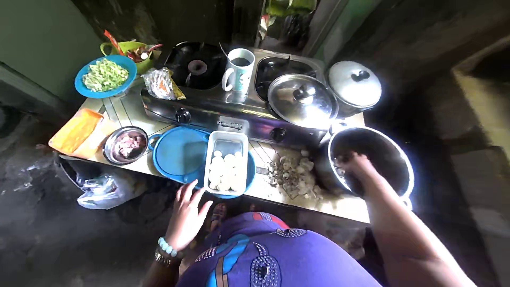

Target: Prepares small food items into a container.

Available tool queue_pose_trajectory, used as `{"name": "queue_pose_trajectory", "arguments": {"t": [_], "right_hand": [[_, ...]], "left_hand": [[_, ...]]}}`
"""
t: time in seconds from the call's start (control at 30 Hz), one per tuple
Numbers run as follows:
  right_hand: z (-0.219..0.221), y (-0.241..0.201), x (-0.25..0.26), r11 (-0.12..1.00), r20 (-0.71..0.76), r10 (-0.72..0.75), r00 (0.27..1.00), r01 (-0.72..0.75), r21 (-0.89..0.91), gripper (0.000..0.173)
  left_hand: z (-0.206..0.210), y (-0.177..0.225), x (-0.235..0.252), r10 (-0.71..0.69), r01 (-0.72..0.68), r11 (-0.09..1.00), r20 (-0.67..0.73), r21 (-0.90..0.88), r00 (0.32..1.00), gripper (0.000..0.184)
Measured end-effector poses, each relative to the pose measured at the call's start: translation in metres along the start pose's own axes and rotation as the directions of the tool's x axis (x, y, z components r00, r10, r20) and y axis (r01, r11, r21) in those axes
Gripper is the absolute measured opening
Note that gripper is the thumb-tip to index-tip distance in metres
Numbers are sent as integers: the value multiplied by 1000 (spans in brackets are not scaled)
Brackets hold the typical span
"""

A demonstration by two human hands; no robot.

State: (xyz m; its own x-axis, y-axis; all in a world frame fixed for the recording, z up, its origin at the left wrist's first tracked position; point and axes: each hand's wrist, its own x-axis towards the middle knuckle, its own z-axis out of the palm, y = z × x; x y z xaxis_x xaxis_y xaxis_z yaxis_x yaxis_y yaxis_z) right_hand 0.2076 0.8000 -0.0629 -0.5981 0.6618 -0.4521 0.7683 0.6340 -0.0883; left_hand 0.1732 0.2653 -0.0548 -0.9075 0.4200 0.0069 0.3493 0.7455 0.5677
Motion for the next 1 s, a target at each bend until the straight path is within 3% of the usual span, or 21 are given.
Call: {"name": "queue_pose_trajectory", "arguments": {"t": [0.07, 0.2, 0.33, 0.57, 0.67, 0.73, 0.83, 0.93, 1.0], "right_hand": [[14, -6, 2, 998, 130, -37, 991, 42, -38, 71], [11, -34, -7, 972, 142, -234, 962, 231, 36, 35], [4, -31, -1, 947, 269, -301, 915, 319, -26, 30], [18, -22, 0, 1000, 262, 23, 965, -18, -21, 35], [23, -2, 14, 995, 229, 31, 973, -52, 88, 25], [11, 4, 1, 990, 148, -129, 981, 119, 74, 23], [-8, 1, -34, 944, -139, -283, 949, 301, 137, 29], [-13, -25, -100, 845, -481, -313, 819, 471, 252, 26], [8, -46, -138, 717, -608, -374, 700, 634, 289, 28]], "left_hand": [[-2, 3, 4, 29, -29, 1000, -9, 3, 1000, 41], [0, 10, 15, 97, -98, 995, -60, -15, 994, 37], [3, 18, 21, 171, -173, 985, -99, -10, 980, 37], [-1, 12, 18, 199, -198, 980, -67, 26, 978, 38], [-5, 14, 19, 224, -221, 974, -88, 44, 971, 38], [-7, 17, 20, 234, -230, 972, -100, 50, 967, 38], [-7, 19, 20, 242, -237, 970, -91, 56, 966, 38], [-6, 20, 22, 252, -248, 967, -102, 58, 962, 38], [-5, 23, 25, 262, -257, 965, -114, 53, 958, 38]]}}
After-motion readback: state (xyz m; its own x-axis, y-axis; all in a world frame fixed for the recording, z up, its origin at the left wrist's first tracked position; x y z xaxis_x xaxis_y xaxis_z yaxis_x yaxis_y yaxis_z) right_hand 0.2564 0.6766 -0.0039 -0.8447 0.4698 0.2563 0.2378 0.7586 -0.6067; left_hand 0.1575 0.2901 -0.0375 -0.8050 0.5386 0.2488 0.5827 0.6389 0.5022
